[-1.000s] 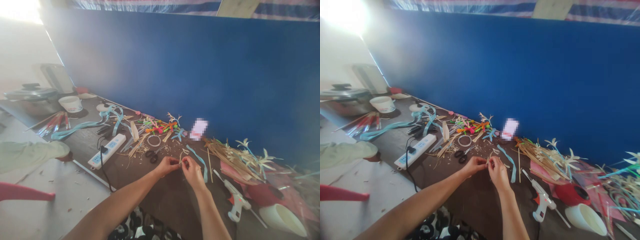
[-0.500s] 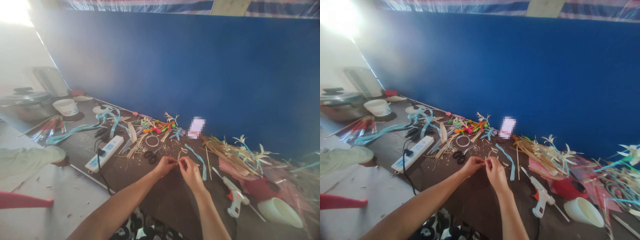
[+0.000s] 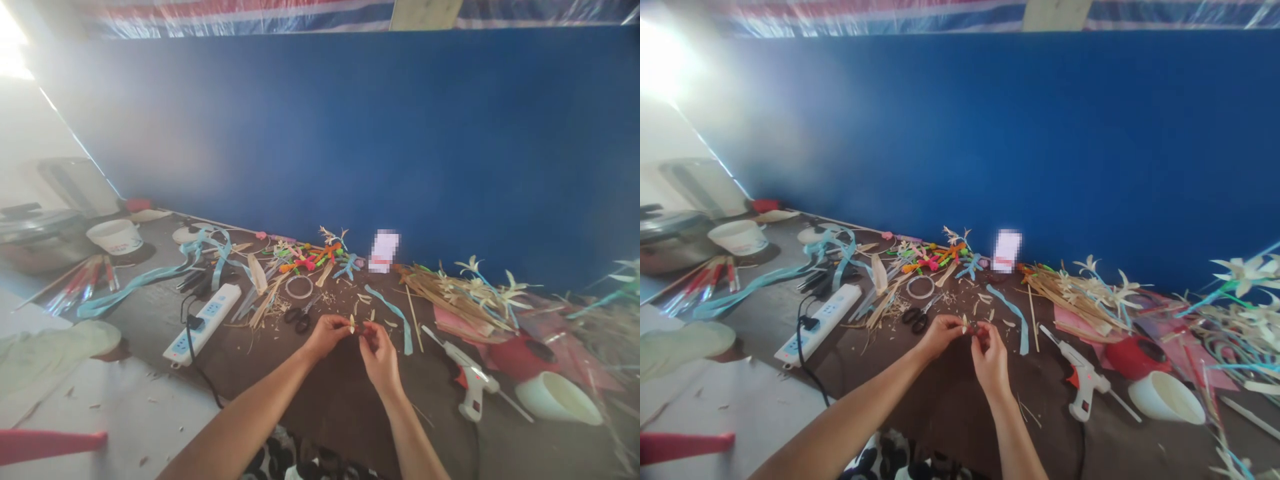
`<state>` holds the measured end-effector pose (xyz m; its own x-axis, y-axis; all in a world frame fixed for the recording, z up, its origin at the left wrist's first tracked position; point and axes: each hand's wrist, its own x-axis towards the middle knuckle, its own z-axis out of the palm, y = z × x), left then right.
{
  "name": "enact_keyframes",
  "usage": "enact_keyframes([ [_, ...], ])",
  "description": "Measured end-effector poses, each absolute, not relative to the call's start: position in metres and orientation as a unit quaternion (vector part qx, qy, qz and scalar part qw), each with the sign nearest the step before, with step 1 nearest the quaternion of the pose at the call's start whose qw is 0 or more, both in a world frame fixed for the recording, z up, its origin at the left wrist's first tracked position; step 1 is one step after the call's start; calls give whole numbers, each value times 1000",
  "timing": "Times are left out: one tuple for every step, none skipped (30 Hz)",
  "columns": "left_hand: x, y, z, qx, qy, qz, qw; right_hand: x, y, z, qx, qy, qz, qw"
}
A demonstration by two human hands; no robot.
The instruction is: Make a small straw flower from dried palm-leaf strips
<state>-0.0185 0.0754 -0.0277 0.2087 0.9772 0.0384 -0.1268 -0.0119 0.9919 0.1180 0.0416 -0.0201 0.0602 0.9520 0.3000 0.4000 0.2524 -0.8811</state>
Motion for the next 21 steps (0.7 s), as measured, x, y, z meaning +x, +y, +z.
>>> enact_keyframes([
  [-19,75,-27,524,404,480,576,118,42,-22,-542,-614,293,493],
  [-19,75,-27,523,404,479,578,119,42,-24,-543,-604,301,500],
  [-19,75,-26,521,404,480,578,119,42,-27,-545,-594,310,505],
  [-19,75,-25,521,403,481,579,119,42,-28,-546,-584,319,508],
  [-19,75,-24,521,400,484,578,119,42,-30,-546,-578,328,511],
  [-19,75,-22,524,394,487,577,119,43,-31,-543,-574,335,513],
  [-19,75,-20,529,386,490,575,118,43,-31,-537,-575,342,514],
  [-19,75,-19,535,377,491,575,117,43,-31,-529,-578,347,516],
  [-19,75,-17,541,368,490,576,116,43,-31,-519,-583,350,518],
  [-19,75,-16,546,362,487,578,115,42,-30,-510,-587,351,521],
  [-19,75,-14,549,357,485,580,114,42,-29,-503,-591,352,523],
  [-19,75,-13,552,353,483,581,113,42,-28,-499,-594,351,524],
  [-19,75,-13,556,352,480,580,112,42,-28,-498,-596,349,524],
  [-19,75,-13,559,353,478,578,111,42,-27,-501,-597,347,522],
  [-19,75,-13,563,354,475,577,111,42,-27,-506,-597,345,518],
  [-19,75,-13,566,355,471,576,111,42,-28,-511,-597,345,514],
  [-19,76,-14,569,356,467,577,111,42,-28,-516,-595,345,511],
  [-19,76,-14,571,357,463,577,111,41,-29,-519,-593,345,509],
  [-20,76,-15,574,358,459,576,112,41,-29,-522,-592,345,508],
  [-20,76,-16,578,360,455,574,112,41,-29,-523,-591,343,509],
  [-20,77,-16,583,363,452,569,112,41,-29,-524,-591,340,510],
])
